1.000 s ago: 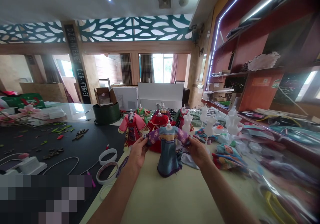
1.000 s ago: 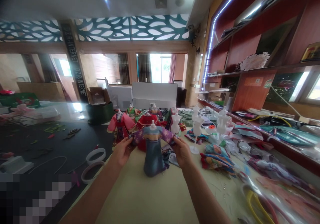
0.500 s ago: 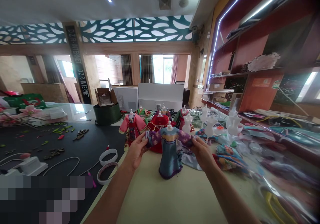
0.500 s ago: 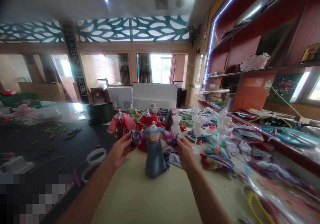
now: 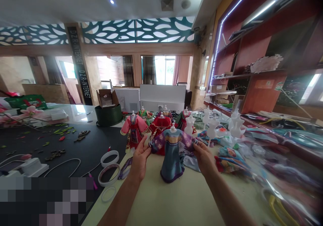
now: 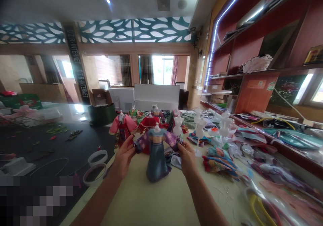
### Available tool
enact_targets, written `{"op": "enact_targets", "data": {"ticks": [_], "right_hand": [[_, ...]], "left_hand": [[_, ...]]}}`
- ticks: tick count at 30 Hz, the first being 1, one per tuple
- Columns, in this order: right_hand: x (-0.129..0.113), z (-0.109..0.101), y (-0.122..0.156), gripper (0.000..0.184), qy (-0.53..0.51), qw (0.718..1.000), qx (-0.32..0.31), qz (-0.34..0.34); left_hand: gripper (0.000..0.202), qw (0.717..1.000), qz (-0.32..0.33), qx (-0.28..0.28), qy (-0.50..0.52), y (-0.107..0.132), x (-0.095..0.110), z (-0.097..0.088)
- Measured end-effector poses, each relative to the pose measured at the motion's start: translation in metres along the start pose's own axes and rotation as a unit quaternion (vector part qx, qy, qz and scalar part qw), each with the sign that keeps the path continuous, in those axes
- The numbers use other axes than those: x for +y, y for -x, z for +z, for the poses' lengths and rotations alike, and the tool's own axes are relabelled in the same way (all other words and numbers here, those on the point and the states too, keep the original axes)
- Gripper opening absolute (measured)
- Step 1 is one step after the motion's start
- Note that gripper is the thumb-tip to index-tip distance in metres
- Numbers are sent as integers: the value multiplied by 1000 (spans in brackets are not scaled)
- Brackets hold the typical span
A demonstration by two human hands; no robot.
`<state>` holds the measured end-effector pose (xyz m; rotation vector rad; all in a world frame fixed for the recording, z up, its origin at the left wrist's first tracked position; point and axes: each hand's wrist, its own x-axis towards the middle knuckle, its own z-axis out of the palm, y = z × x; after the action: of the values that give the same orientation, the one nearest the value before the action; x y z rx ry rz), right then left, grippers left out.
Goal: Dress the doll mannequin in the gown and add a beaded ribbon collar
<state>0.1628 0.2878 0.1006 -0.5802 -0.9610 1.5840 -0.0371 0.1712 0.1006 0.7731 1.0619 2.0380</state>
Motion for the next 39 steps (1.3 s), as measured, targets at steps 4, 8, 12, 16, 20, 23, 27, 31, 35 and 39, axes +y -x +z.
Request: {"op": "enact_targets", "data": {"ticks": [4,8,12,16,20,23,27,31,35,39], "right_hand": [[4,0,2,25,-1,1000,-1,1],[8,-2,2,25,3,1000,-5,-2],[14,-6,3,26,22,1000,-20,4],[25,-14,3,27,59,998,-21,2],[44,-23,5,25,126,992,-5,-13],[60,-25,10,24,187,982,-21,-35],[74,-20,18,34,288,952,-74,-66],[80,-13,24,32,405,903,-122,-77],[86,-10,29,17,504,849,-137,-71],[95,-8,34,21,562,811,-148,-66]], "left_hand": [[65,1000,-9,1,2,3,-3,-1],[65,1000,-7,2,-1,7,-3,-2],[61,1000,-5,1,-7,9,-6,0],[58,999,6,22,-47,7,-13,-1],[58,994,-1,48,-99,7,-31,-6],[48,988,-10,22,-155,12,-49,-8],[47,972,-3,-53,-231,23,-67,-6],[48,951,17,-118,-286,24,-77,-1],[37,928,14,-170,-332,20,-82,0],[33,915,19,-180,-361,15,-84,-4]]}}
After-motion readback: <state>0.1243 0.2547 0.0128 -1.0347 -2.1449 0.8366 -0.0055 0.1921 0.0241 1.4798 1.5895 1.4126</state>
